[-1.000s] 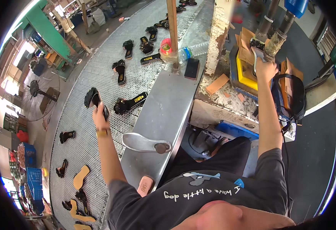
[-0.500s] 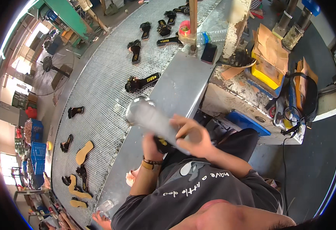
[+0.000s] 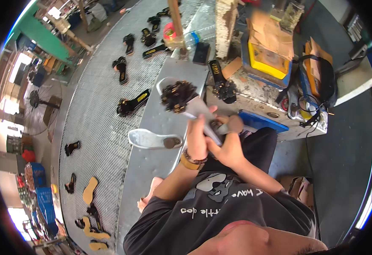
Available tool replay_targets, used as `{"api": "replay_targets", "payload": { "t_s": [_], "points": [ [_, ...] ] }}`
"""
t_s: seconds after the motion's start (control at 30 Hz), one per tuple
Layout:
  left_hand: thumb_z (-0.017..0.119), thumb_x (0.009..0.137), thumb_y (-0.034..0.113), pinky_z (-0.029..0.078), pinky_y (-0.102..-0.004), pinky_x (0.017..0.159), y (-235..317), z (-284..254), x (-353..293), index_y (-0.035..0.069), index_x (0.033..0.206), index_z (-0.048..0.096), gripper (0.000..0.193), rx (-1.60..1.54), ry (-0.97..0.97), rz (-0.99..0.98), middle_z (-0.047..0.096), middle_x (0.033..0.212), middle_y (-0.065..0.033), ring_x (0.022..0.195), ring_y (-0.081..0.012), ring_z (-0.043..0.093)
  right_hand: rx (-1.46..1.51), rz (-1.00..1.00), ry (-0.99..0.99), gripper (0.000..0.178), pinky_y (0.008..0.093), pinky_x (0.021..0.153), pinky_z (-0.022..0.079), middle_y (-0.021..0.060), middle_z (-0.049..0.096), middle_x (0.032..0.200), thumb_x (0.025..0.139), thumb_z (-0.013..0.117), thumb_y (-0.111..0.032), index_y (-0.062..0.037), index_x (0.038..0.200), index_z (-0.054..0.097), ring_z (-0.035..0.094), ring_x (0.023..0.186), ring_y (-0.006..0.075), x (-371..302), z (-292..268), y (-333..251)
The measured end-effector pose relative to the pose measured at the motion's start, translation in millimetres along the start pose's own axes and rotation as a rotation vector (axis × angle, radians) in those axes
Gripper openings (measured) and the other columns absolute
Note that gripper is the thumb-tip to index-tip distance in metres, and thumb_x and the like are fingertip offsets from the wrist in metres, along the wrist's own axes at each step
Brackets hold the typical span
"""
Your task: The person repeatedly picks up sandals from the conveyor, fits each sandal onto a metal shoe last, and presses it into a machine.
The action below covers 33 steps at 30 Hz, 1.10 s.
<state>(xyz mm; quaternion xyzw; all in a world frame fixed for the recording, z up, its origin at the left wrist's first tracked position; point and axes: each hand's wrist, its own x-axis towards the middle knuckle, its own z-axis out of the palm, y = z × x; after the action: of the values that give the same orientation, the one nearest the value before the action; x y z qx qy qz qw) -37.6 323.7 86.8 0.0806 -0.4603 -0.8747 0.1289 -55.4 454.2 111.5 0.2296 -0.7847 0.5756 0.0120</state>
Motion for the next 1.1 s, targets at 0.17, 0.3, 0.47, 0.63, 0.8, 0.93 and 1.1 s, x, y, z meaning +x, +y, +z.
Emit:
{"api": "replay_targets", "payload": {
  "t_s": [0.17,0.3,0.47,0.63,0.8,0.93,1.1],
  "points": [
    [0.059,0.104,0.028,0.029,-0.0453,0.122,-54,55,52,0.001,0.158,0.035,0.065,0.624,-0.37,0.391,0.036,0.164,-0.0229,0.148,-0.032,0.039,0.18,0.058,0.279,0.06,0.0335,0.09,0.053,0.0105,0.062,0.117,0.09,0.078,-0.014,-0.0017,0.137,0.044,0.062,0.102,0.0188,31,-77,48],
    [0.077,0.088,0.038,0.023,-0.0573,0.123,-73,71,101,0.004,0.16,0.035,0.091,1.289,0.059,0.324,0.031,0.163,-0.032,0.147,-0.0532,0.031,-0.449,0.242,0.585,0.063,0.0498,0.093,0.054,0.0284,0.069,0.115,0.088,0.08,-0.032,0.0052,0.127,0.047,0.069,0.107,0.0459,133,-118,36],
    [0.083,0.081,0.042,0.026,-0.0623,0.12,-79,66,136,0.018,0.162,0.035,0.098,1.634,0.062,0.029,0.027,0.168,-0.0255,0.155,-0.0467,0.023,-1.074,0.367,0.513,0.07,0.0456,0.071,0.062,0.0256,0.075,0.092,0.087,0.071,-0.059,0.0049,0.107,0.054,0.077,0.084,0.0383,223,-152,62],
    [0.08,0.084,0.025,0.037,-0.0591,0.114,-99,26,139,0.016,0.159,0.042,0.084,1.756,0.031,0.142,0.042,0.16,-0.016,0.147,-0.0452,0.036,-1.107,0.369,0.46,0.074,0.0474,0.079,0.062,0.0243,0.077,0.092,0.089,0.066,-0.064,0.0049,0.112,0.055,0.077,0.088,0.0408,267,-159,81],
    [0.083,0.076,0.018,0.05,-0.0488,0.101,-105,8,152,0.009,0.139,0.057,0.069,1.647,0.002,0.179,0.059,0.127,-0.0152,0.118,-0.0418,0.053,-1.205,0.364,0.43,0.08,0.0461,0.077,0.063,0.0204,0.078,0.095,0.089,0.064,-0.069,0.0059,0.115,0.057,0.078,0.094,0.0382,270,-160,76],
    [0.081,0.079,0.019,0.052,-0.0471,0.094,-82,16,137,0.004,0.123,0.067,0.048,1.344,-0.026,0.275,0.068,0.114,-0.0181,0.107,-0.0383,0.062,-1.179,0.427,0.343,0.086,0.0479,0.087,0.06,0.0241,0.076,0.105,0.088,0.064,-0.072,0.0081,0.119,0.057,0.074,0.104,0.0425,277,-163,66],
    [0.066,0.092,0.011,0.056,-0.0285,0.066,45,-2,59,-0.004,0.121,0.063,0.032,0.405,0.178,0.15,0.068,0.1,-0.0095,0.087,-0.0143,0.068,-1.147,-0.048,0.731,0.084,0.054,0.113,0.041,0.0339,0.051,0.144,0.095,0.062,-0.064,0.0114,0.131,0.057,0.046,0.135,0.0506,272,-159,104]
  ]
}}
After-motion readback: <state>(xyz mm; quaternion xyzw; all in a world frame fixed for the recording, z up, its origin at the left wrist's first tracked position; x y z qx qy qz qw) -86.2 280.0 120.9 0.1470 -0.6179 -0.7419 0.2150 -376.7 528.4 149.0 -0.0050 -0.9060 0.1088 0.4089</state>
